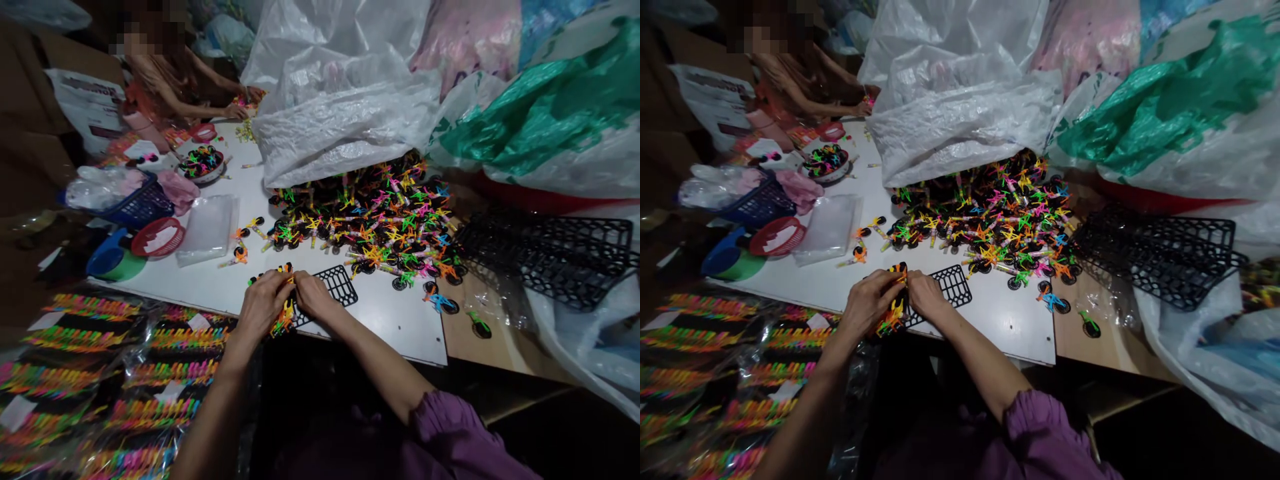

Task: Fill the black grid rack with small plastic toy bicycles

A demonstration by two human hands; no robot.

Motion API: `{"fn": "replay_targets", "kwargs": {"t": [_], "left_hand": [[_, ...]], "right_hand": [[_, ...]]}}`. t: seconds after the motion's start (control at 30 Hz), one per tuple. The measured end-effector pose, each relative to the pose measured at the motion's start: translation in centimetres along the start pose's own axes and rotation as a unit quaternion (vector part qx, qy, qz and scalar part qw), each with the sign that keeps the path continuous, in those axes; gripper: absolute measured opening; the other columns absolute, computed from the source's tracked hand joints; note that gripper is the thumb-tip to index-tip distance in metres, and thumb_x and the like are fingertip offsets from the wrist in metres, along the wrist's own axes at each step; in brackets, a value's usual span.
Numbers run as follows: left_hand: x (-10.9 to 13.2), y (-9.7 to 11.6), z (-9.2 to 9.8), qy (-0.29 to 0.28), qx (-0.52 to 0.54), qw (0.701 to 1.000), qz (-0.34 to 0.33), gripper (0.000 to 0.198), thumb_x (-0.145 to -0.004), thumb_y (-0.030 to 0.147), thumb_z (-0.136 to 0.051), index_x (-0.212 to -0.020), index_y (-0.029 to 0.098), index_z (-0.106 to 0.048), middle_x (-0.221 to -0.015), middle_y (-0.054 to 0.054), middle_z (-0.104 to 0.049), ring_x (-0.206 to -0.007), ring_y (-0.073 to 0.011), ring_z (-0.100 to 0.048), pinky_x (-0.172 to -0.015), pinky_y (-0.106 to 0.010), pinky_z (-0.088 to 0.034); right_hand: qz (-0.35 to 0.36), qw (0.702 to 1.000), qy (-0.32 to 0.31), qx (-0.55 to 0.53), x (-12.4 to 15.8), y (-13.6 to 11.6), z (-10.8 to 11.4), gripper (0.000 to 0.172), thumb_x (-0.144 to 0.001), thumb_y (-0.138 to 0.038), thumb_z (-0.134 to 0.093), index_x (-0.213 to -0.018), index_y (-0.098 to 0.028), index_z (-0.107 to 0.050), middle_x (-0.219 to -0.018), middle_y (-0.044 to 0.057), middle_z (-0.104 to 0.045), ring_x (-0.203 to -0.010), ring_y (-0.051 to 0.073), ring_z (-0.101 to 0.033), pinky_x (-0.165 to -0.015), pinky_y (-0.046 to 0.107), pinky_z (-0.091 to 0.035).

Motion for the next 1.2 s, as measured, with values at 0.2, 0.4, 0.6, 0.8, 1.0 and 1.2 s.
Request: {"fn": "replay_targets", "kwargs": {"t": [0.2, 0.4, 0.6, 0.8, 1.0, 1.2], "left_hand": [[0.9, 0.5, -0.2, 0.023, 0.013, 0.999, -0.019, 0.025, -0.089, 0.034, -0.041, -0.091, 0.020, -0.061, -0.085, -0.004, -0.064, -0.080, -0.0159, -0.061, -0.071, -0.027, -0.048], [1.3, 0.5, -0.3, 0.040, 0.013, 0.998, -0.036, 0.022, -0.088, 0.032, -0.044, -0.092, 0.021, -0.062, -0.088, -0.003, -0.065, -0.083, -0.0153, -0.062, -0.074, -0.026, -0.050], [1.8, 0.6, 0.1, 0.044, 0.015, 0.998, -0.050, 0.022, -0.088, 0.032, -0.043, -0.091, 0.020, -0.061, -0.086, -0.002, -0.065, -0.080, -0.0137, -0.062, -0.072, -0.024, -0.050], [1.7, 0.5, 0.1, 0.037, 0.017, 0.999, -0.032, 0.023, -0.088, 0.034, -0.044, -0.092, 0.020, -0.061, -0.087, -0.003, -0.065, -0.081, -0.0146, -0.061, -0.073, -0.026, -0.048], [1.5, 0.6, 0.0, 0.026, 0.016, 0.999, -0.025, 0.024, -0.088, 0.034, -0.043, -0.094, 0.019, -0.061, -0.087, -0.004, -0.064, -0.080, -0.0144, -0.060, -0.073, -0.026, -0.047], [1.1, 0.1, -0.2, 0.022, 0.008, 1.000, -0.017, 0.027, -0.089, 0.036, -0.040, -0.093, 0.019, -0.061, -0.089, -0.005, -0.064, -0.083, -0.0157, -0.060, -0.076, -0.028, -0.046]], "right_hand": [[0.081, 0.996, -0.022, -0.039, 1.0, 1.3, 1.5, 0.018, -0.088, -0.016, -0.041, -0.101, -0.014, -0.053, -0.094, 0.007, -0.059, -0.088, 0.017, -0.056, -0.075, 0.024, -0.043], [0.043, 0.984, 0.045, 0.167, -4.9, 3.4, 6.8, 0.021, -0.085, -0.009, -0.042, -0.098, -0.013, -0.057, -0.105, 0.013, -0.053, -0.092, 0.021, -0.053, -0.069, 0.029, -0.044], [0.170, 0.944, 0.030, 0.280, -5.4, 3.7, 5.4, 0.016, -0.088, -0.013, -0.042, -0.091, -0.012, -0.058, -0.101, 0.012, -0.053, -0.095, 0.022, -0.048, -0.069, 0.030, -0.045], [0.173, 0.954, 0.015, 0.246, 1.6, 4.1, 4.8, 0.014, -0.089, -0.013, -0.042, -0.093, -0.015, -0.056, -0.097, 0.007, -0.057, -0.090, 0.018, -0.052, -0.075, 0.029, -0.042], [-0.089, 0.982, 0.032, 0.166, -0.1, 3.9, 5.2, 0.018, -0.086, -0.025, -0.049, -0.092, -0.011, -0.060, -0.092, 0.013, -0.062, -0.085, 0.023, -0.058, -0.065, 0.029, -0.043], [-0.175, 0.983, 0.051, 0.000, 0.4, 4.9, 5.2, 0.026, -0.082, -0.040, -0.053, -0.089, -0.017, -0.062, -0.081, 0.007, -0.066, -0.074, 0.019, -0.060, -0.061, 0.026, -0.039]]}}
Point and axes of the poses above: each hand's wrist, its own x-axis away from the middle knuckle, its own z-axis out of the back of the hand, y = z × x, the point moved 3 cm from there along -x, towards the middle knuckle
